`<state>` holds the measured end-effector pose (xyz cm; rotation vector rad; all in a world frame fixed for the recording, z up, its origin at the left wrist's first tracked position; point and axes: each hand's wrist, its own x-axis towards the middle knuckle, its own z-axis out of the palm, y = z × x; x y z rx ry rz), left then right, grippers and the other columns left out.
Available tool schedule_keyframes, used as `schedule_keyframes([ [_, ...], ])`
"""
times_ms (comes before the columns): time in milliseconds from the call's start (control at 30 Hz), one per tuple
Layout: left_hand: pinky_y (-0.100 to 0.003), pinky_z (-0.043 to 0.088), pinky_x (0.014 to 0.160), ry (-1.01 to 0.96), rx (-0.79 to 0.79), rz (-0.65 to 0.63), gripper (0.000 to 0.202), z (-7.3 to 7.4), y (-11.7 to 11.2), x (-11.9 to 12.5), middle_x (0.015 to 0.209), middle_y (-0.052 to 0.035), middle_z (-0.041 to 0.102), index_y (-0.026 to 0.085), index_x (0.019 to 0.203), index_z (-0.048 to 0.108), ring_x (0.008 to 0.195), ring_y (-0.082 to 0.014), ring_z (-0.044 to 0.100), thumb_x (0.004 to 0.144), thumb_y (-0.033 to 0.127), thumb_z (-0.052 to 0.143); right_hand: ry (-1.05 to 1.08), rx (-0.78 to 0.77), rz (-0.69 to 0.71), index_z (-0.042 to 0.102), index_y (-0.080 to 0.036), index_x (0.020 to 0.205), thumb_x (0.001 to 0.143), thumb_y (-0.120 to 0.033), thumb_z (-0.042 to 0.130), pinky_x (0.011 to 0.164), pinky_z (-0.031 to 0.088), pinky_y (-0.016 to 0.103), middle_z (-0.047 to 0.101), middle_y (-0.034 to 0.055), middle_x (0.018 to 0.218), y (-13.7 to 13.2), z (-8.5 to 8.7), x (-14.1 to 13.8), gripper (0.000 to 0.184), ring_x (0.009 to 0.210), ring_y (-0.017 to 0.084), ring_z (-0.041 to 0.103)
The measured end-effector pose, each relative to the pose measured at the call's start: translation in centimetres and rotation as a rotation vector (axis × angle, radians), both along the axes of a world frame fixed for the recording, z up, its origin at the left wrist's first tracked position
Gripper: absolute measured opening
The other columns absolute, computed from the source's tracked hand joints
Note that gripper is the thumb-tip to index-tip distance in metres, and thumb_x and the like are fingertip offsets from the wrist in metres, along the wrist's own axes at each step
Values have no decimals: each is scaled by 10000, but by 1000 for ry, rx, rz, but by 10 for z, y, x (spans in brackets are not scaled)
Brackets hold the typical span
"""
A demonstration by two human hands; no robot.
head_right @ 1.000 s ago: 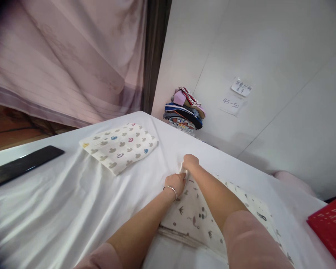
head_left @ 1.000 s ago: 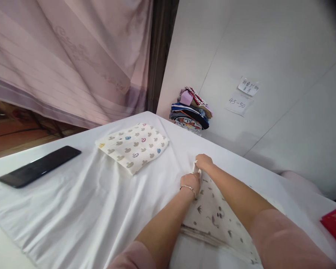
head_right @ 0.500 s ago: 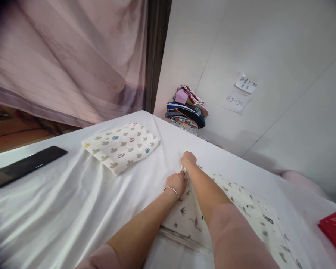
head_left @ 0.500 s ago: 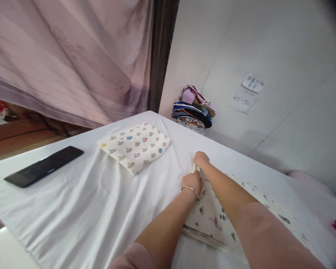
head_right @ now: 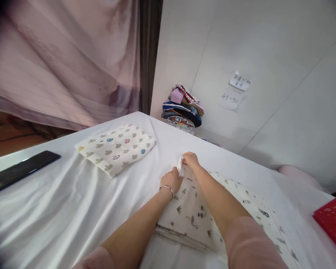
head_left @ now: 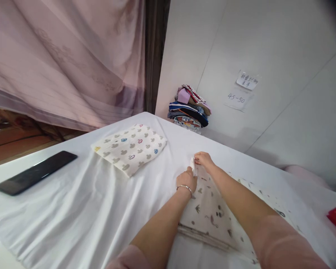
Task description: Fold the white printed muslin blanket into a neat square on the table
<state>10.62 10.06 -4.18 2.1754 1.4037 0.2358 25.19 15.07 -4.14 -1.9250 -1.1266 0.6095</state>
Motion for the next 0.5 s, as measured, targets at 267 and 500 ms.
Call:
schedule_keyframes([
  [267, -328, 434, 712, 26, 10, -15, 271, -3, 2, 1, 918, -118, 657, 191, 1023, 491, 891, -250, 619, 831, 371, 425, -454, -35, 285, 565, -191, 1109, 795, -182, 412, 1010, 292, 342, 522, 65, 1251, -41, -15, -12, 349, 1183, 191, 420],
  [500, -338, 440, 710, 33, 29, -25, 303, -4, 4, 0, 929, -124, 658, 185, 1024, 515, 892, -255, 617, 825, 389, 413, -629, -156, 368, 384, -172, 1315, 872, -221, 320, 1055, 182, 424, 342, 90, 1408, -40, -17, -13, 450, 1306, 201, 253],
])
